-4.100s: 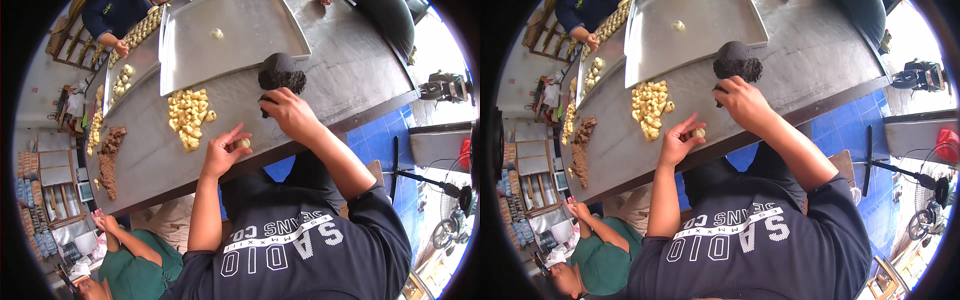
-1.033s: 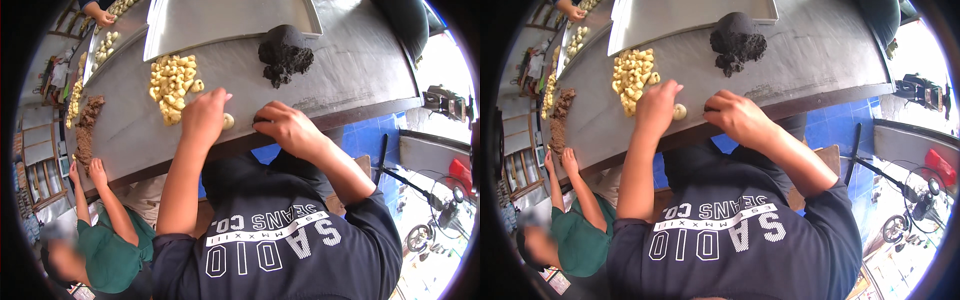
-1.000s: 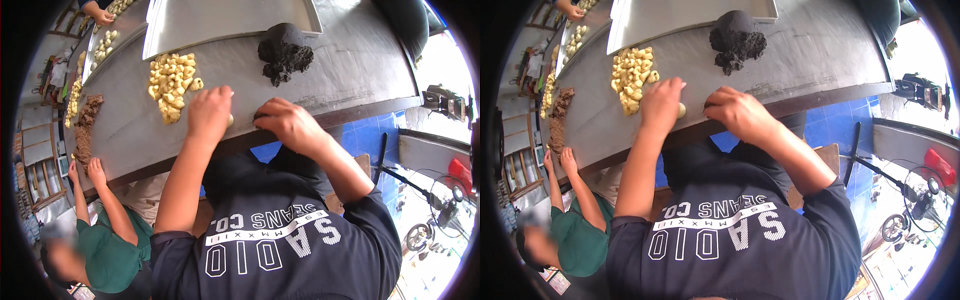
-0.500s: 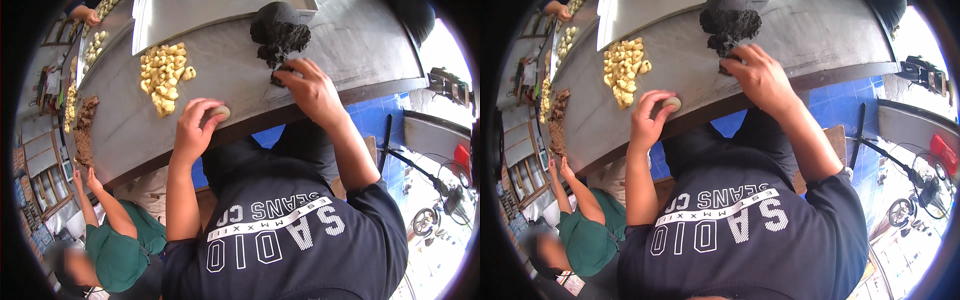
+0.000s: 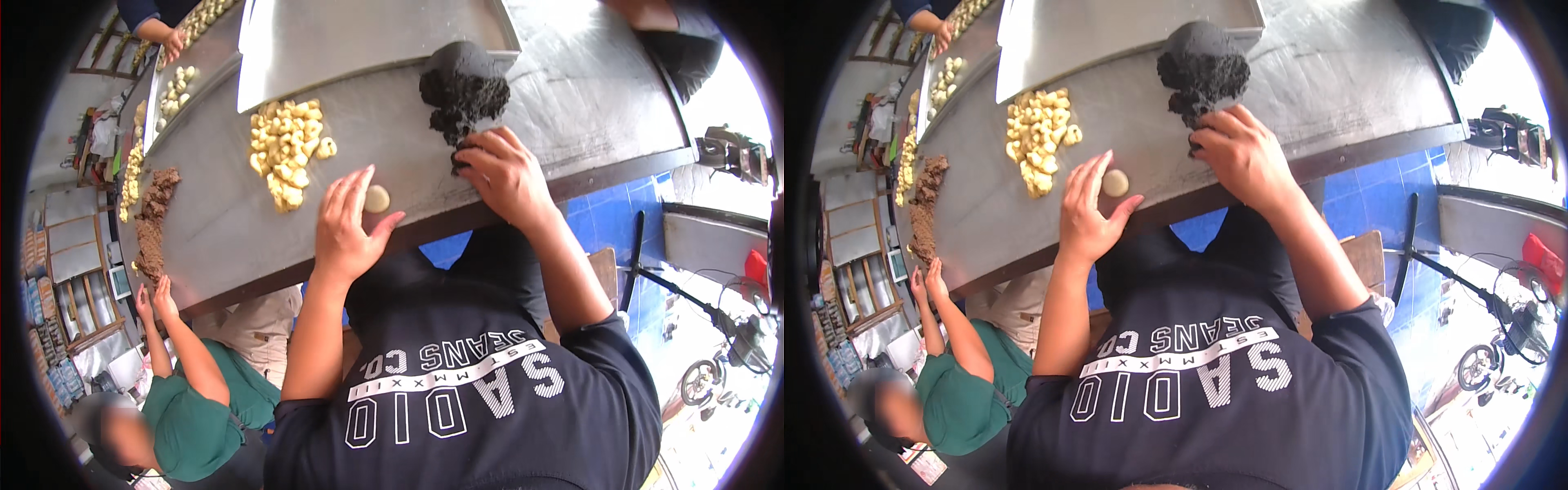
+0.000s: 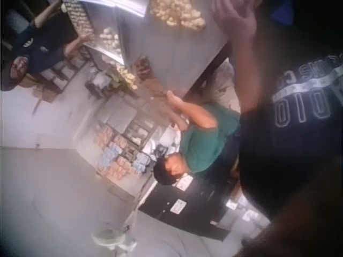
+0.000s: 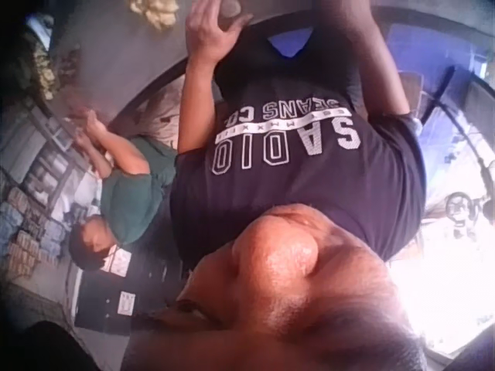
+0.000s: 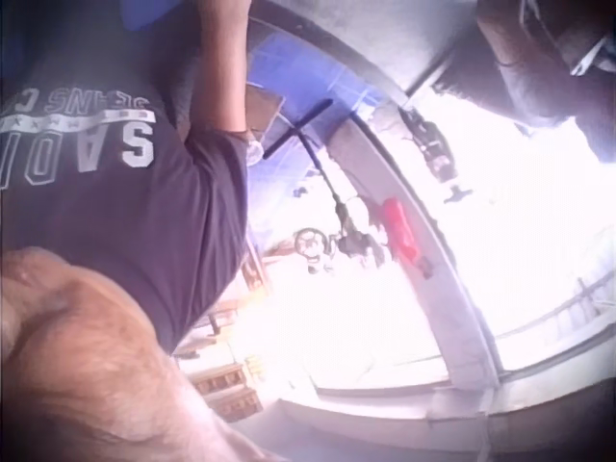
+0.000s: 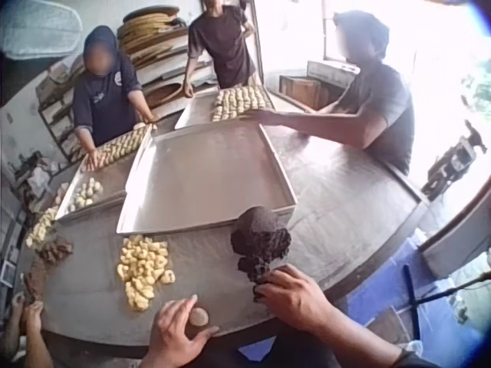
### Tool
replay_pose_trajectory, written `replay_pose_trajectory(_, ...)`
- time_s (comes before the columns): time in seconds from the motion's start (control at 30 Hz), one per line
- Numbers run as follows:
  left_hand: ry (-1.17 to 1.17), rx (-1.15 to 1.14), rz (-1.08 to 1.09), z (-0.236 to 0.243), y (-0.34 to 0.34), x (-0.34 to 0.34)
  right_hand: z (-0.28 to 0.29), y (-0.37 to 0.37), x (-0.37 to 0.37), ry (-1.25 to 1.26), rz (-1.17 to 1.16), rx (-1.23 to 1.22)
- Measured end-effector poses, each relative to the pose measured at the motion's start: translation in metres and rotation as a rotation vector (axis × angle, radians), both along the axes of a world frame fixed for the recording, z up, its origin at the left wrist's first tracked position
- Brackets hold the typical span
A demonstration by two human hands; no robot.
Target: The person prepares pastries by hand at a table, taking small pieces of light dough and dark filling, rolling them together, and placing the finished items onto a metal baking tray alongside several other people.
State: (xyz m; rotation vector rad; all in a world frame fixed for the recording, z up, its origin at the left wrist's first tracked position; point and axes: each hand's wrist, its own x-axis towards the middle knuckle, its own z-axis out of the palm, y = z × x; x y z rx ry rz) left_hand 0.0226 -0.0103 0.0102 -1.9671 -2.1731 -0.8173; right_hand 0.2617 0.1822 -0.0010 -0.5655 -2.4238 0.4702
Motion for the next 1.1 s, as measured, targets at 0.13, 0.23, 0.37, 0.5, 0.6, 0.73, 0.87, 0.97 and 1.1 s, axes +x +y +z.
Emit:
replay_pose_trajectory(0.13, -1.109, 0.039, 0.015, 0.016, 0.028, -0.043, 0.005, -0.002, -0.001, -0.001, 0.029, -0.024)
replay_pose_trajectory(0.23, -0.333, 0.18, -0.052, 0.011, 0.046, -0.101, 0.009, -0.004, -0.005, -0.011, 0.085, -0.119)
replay_pose_trajectory(0.37, 0.269, -0.016, 0.107, -0.002, 0.043, -0.096, 0.006, -0.015, 0.001, -0.019, -0.047, -0.133)
replay_pose_trajectory(0.5, 0.135, 0.035, 0.084, -0.025, 0.021, -0.086, 0.019, -0.009, -0.007, 0.056, -0.036, -0.028)
replay_pose_trajectory(0.6, -0.262, 0.097, 0.084, -0.019, 0.02, -0.048, 0.012, 0.0, 0.003, -0.061, -0.002, -0.02)
replay_pose_trajectory(0.73, -0.993, 0.117, 0.098, -0.022, 0.015, -0.012, 0.007, -0.001, 0.005, -0.04, 0.01, 0.007)
replay_pose_trajectory(0.87, -1.151, 0.065, 0.054, -0.039, 0.005, -0.012, 0.003, -0.005, -0.002, 0.008, -0.014, 0.054)
replay_pose_trajectory(0.97, -1.285, 0.081, 0.025, -0.033, 0.008, -0.006, 0.012, -0.012, -0.002, -0.054, -0.048, 0.018)
replay_pose_trajectory(1.1, -1.22, 0.068, 0.01, -0.031, 0.012, -0.004, 0.002, -0.007, -0.002, 0.054, -0.002, 0.015)
